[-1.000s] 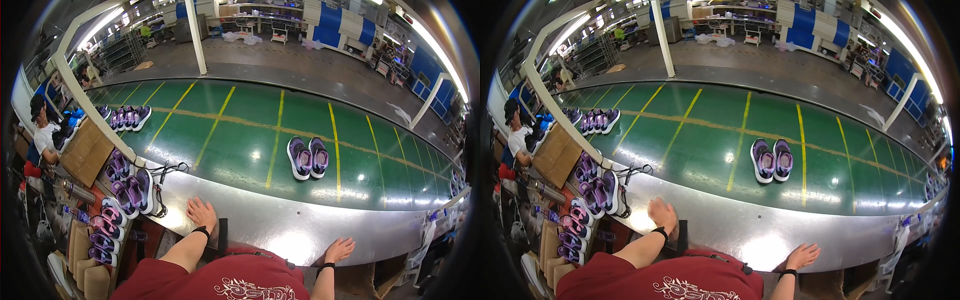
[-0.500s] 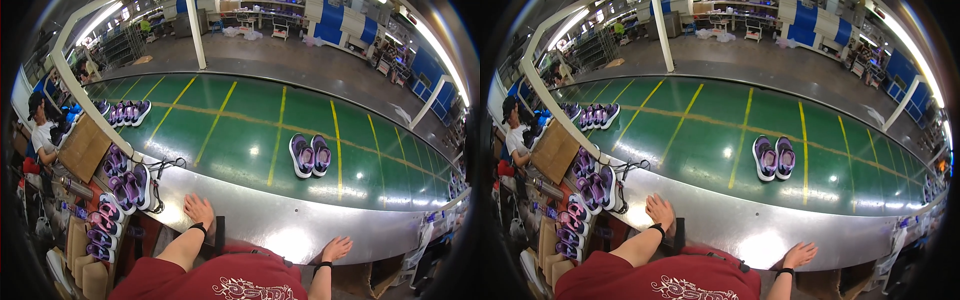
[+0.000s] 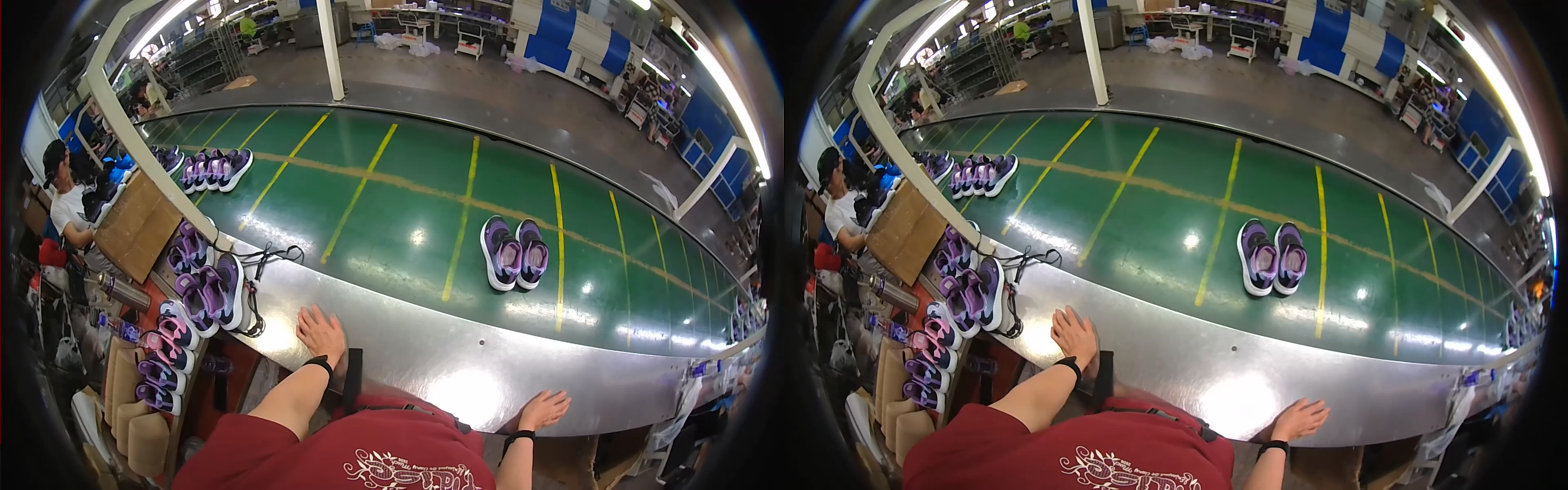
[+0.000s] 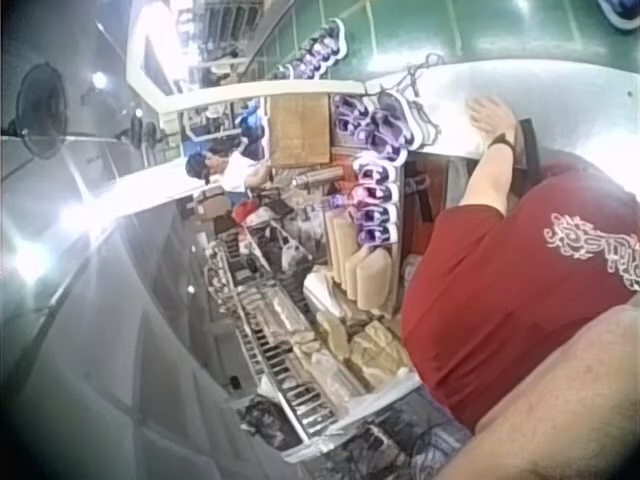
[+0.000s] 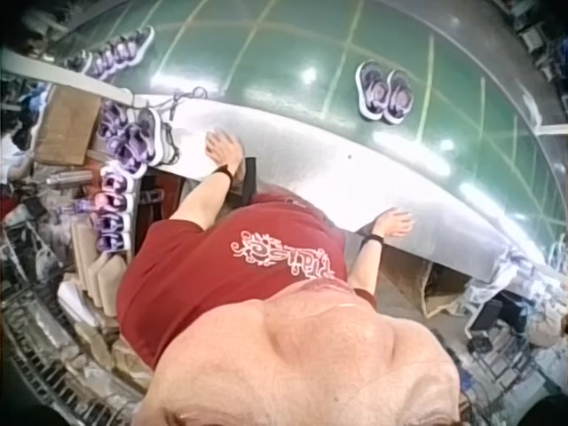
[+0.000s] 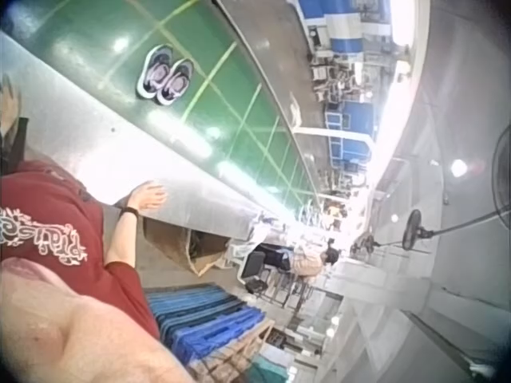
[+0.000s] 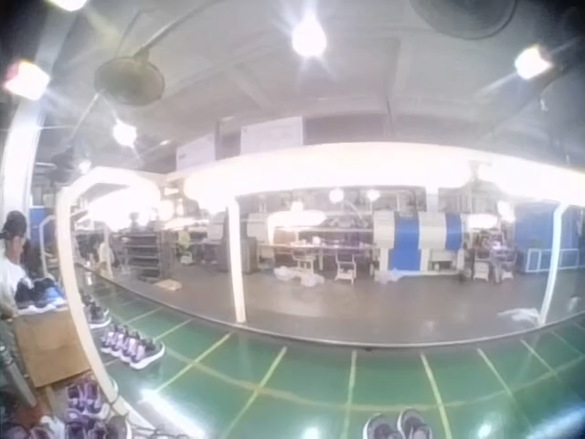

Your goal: Inspecting and adjusting the straps and insoles of pairs of shoes on a manufacturing assembly line.

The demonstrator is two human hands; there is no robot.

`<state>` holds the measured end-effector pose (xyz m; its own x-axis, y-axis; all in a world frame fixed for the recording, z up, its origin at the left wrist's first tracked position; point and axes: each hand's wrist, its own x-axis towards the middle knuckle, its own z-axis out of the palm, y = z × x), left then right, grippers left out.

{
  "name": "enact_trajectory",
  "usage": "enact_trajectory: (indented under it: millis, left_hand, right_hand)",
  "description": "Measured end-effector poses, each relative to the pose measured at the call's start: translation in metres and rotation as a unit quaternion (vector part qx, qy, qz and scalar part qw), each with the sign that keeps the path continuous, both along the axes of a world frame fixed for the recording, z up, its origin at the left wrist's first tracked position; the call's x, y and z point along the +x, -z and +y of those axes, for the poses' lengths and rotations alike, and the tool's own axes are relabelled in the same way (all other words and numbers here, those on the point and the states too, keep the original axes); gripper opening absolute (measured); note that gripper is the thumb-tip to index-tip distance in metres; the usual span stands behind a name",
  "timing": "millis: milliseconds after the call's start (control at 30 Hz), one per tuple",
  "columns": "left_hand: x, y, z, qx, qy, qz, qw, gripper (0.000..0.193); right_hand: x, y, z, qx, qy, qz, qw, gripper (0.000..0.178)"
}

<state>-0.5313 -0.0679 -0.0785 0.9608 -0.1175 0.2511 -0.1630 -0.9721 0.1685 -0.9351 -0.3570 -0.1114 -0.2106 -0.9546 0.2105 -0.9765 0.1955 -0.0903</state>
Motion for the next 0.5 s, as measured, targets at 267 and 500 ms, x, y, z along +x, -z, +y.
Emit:
enact_trajectory:
  millis: [267,500]
  left_hand:
    - [0.003,0.003,0.002,-0.012,-0.008,0.000,1.000,0.054]
    - [-0.001,0.000,0.000,-0.010,-0.002,0.008,1.000,0.053]
  right_hand:
    - [0.005,-0.004,0.001,0.003,-0.008,-0.003,1.000,0.047]
    - [0.002,-0.007,0.002,0.025,0.004,0.001,1.000,0.047]
